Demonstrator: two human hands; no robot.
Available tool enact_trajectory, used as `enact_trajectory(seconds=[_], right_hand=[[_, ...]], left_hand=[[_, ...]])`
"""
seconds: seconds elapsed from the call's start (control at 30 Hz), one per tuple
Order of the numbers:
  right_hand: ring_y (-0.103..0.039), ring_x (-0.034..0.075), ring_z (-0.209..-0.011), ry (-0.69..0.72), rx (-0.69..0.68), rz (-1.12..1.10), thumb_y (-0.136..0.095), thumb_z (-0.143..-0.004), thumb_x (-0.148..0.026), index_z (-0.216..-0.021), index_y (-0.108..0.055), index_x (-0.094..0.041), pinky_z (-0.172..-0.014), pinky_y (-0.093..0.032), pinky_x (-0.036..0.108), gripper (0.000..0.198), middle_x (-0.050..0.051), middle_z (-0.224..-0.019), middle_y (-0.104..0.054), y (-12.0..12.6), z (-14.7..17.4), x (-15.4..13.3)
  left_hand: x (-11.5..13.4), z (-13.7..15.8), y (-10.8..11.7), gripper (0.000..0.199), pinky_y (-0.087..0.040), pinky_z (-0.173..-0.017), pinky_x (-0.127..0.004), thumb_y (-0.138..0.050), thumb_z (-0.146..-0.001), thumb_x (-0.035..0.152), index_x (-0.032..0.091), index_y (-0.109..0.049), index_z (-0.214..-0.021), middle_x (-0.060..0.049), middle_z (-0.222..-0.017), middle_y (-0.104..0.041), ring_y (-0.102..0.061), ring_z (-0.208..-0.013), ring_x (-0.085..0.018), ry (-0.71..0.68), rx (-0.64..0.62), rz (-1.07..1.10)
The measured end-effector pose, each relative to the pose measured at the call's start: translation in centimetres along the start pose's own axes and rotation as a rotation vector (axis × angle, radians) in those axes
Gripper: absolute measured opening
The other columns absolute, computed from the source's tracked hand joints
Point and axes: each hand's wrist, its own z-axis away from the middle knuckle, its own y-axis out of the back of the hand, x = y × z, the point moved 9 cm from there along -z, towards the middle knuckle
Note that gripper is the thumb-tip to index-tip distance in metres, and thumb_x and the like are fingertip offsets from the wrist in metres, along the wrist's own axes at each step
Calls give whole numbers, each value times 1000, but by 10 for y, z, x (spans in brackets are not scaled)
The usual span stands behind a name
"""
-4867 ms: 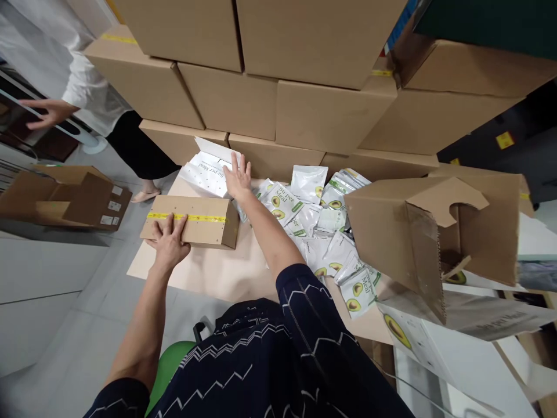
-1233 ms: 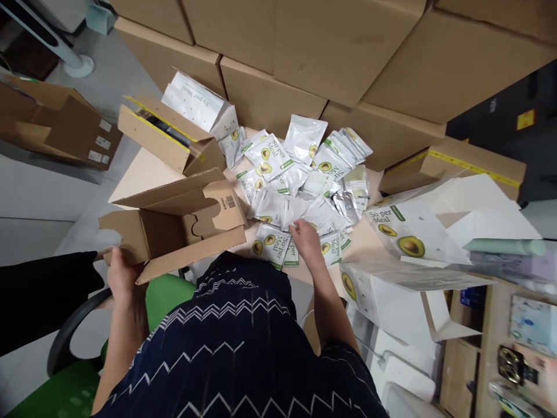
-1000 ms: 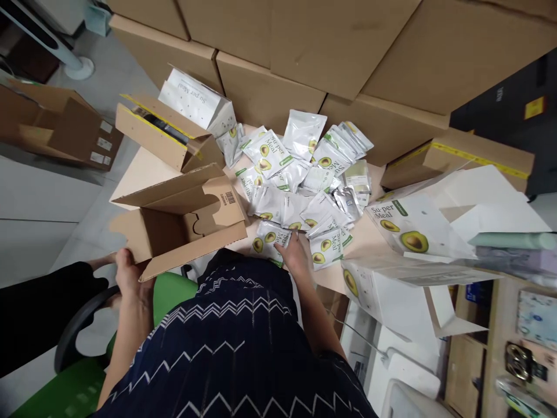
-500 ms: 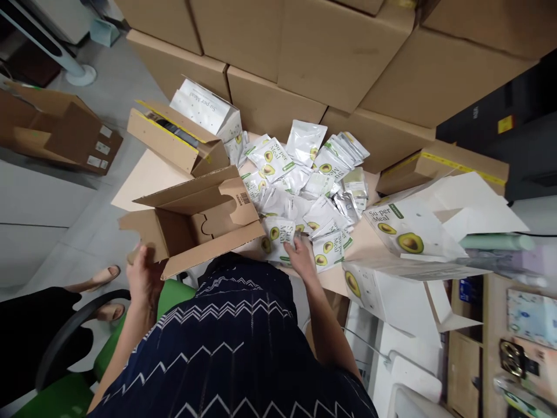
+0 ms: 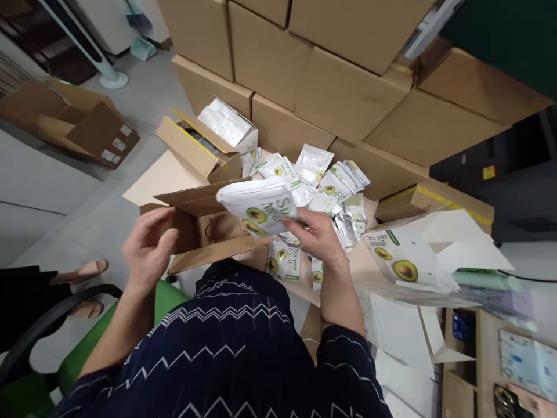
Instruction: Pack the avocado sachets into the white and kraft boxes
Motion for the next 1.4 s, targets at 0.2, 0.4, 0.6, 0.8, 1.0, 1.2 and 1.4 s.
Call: enact_trajectory(seconds=[0.2, 0.4, 0.6, 0.8, 1.0, 1.2, 1.4], right_hand=[[-68, 16, -88, 130, -367, -262, -62, -93, -37, -102, -75, -20, -80, -55, 30, 24, 2, -95, -75, -95, -53, -27], [-64, 21, -104, 54, -460, -221, -73, -84, -42, -128, -64, -20, -95, -52, 38, 51, 8, -122, -68, -132, -77, -21], [-57, 24, -110, 199, -581, 83, -71, -87, -39, -139, -56, -22, -94, -45, 37, 57, 9, -126, -63, -161, -96, -43], [-56, 16, -78, 216, -940, 304, -52, -99, -26, -91, -69, -18, -69, -30, 27, 20, 4, -87, -68, -205, -77, -41], [-57, 16, -73, 36, -907, 452, -43, -100, -20, -100, -62, -17, -61, -24, 28, 19, 8, -90, -69, -225, -78, 4], [-64, 15, -72, -141, -904, 294, -48, -98, -17, -102, -57, -15, -57, -35, 23, 11, 10, -100, -71, -262, -76, 17], [-61, 10, -50, -355, -1054, 100, -51, -98, -19, -103, -53, -15, -45, -41, 20, 7, 9, -99, -71, -310, -51, 19]], left_hand=[[-29, -17, -39, 37, -62, -78, -37, -74, -84, 51, 21, -73, -106, -6, -96, -75, -71, -85, -18, 331, -177, 493], [-46, -14, -4, 34, -56, -68, -27, -81, -76, 50, 19, -73, -90, -1, -82, -72, -63, -71, -12, 299, -42, 167], [-54, -8, -14, 35, -55, -69, -26, -71, -84, 53, 19, -73, -92, -3, -86, -74, -65, -76, -14, 285, -212, 9], [-52, 7, -9, 44, -55, -95, -43, -52, -96, 39, 17, -63, -133, -11, -114, -74, -69, -106, -25, 131, -592, -503], [-66, 54, 13, 66, -27, -120, -67, -56, -76, 7, 22, -62, -140, -13, -149, -56, -30, -151, -41, -57, -959, -935], [-71, 75, -1, 56, -36, -115, -65, -52, -88, 8, 36, -66, -134, -8, -156, -49, -35, -149, -40, -76, -868, -1015], [-59, 97, -21, 50, -48, -106, -54, -53, -93, 19, 30, -60, -142, -13, -154, -50, -43, -143, -40, -55, -862, -1007]])
